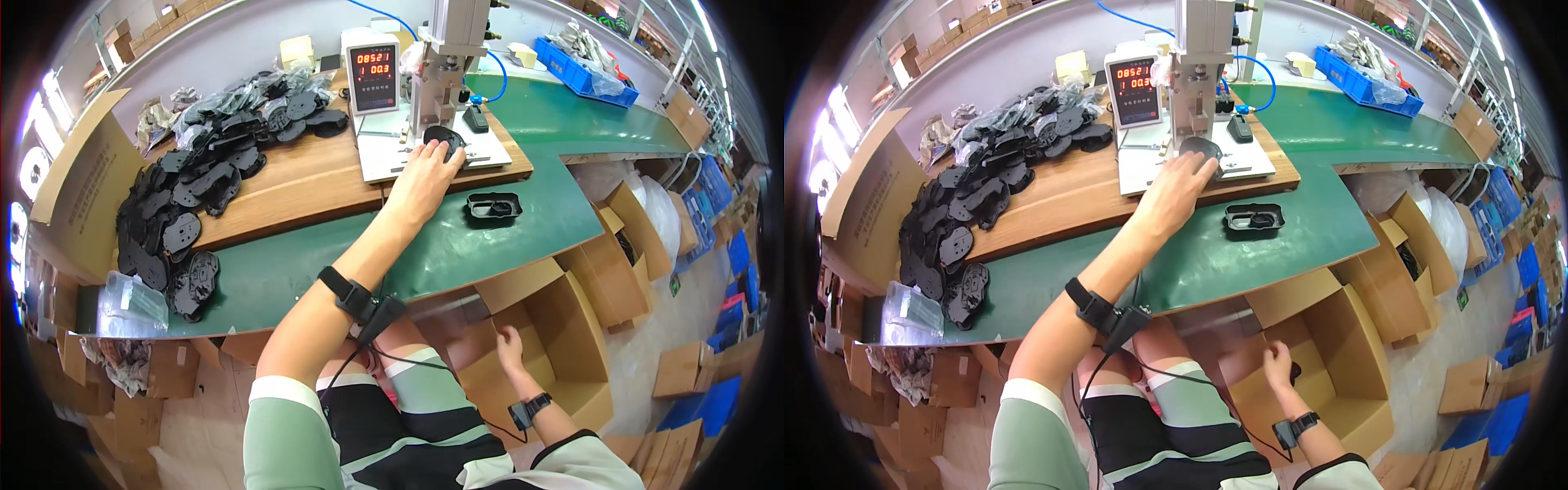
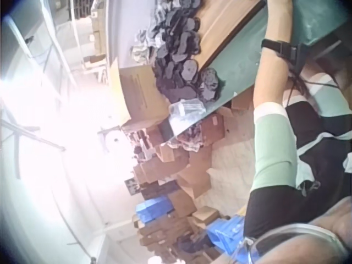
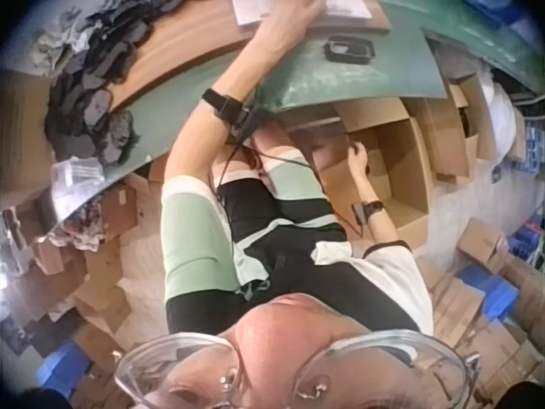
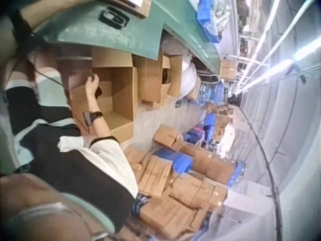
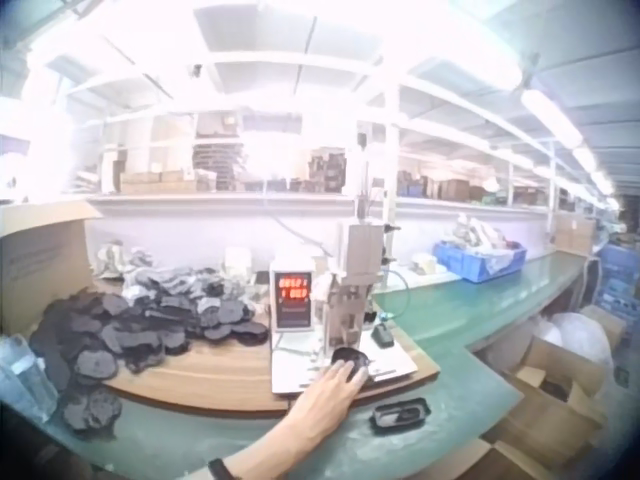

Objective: Use a press machine to assemble black plastic parts in a production line setting.

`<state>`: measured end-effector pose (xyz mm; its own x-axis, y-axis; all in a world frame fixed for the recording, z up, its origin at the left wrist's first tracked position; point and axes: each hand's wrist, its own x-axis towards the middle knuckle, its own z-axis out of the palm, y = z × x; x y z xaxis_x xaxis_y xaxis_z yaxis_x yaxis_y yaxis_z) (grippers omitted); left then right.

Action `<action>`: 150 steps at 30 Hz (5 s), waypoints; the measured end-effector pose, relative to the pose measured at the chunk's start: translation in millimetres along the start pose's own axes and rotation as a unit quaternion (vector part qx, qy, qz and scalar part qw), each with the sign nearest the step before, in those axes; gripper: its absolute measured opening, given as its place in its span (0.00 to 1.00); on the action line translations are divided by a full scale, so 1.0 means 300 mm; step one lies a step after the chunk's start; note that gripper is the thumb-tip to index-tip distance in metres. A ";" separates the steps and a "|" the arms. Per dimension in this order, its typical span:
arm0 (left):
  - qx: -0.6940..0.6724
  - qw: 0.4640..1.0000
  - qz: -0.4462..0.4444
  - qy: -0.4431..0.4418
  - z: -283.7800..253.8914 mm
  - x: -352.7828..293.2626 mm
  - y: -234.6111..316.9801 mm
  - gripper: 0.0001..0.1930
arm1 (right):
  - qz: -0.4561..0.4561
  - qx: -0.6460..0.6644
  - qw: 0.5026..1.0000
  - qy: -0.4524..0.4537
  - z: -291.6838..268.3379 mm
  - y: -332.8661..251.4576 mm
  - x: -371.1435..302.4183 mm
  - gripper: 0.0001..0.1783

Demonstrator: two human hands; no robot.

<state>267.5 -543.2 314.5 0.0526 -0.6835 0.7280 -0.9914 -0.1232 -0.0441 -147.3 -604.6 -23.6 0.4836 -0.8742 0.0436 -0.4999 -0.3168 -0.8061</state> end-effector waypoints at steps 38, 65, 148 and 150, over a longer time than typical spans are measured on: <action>0.336 0.844 -0.363 -0.207 -0.836 -1.048 -0.278 0.27 | -0.523 -0.211 0.826 -0.002 -0.041 -1.481 0.783 0.22; -0.043 0.961 -0.273 0.031 -0.661 -0.644 0.031 0.13 | -0.532 -0.203 0.822 0.014 -0.075 -1.470 0.792 0.21; -0.030 0.988 -0.066 -0.139 -0.079 0.077 0.040 0.43 | 0.349 0.020 0.909 -0.226 -0.100 0.448 -0.090 0.22; -0.026 0.986 -0.079 -0.143 -0.075 0.078 0.041 0.44 | 0.345 0.002 0.912 -0.222 -0.093 0.447 -0.097 0.22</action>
<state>253.8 -544.6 346.2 0.2317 -0.8341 0.5005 -0.9724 -0.2129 0.0953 -248.4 -632.0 -116.4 0.2983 -0.6287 -0.7182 -0.7935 0.2547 -0.5526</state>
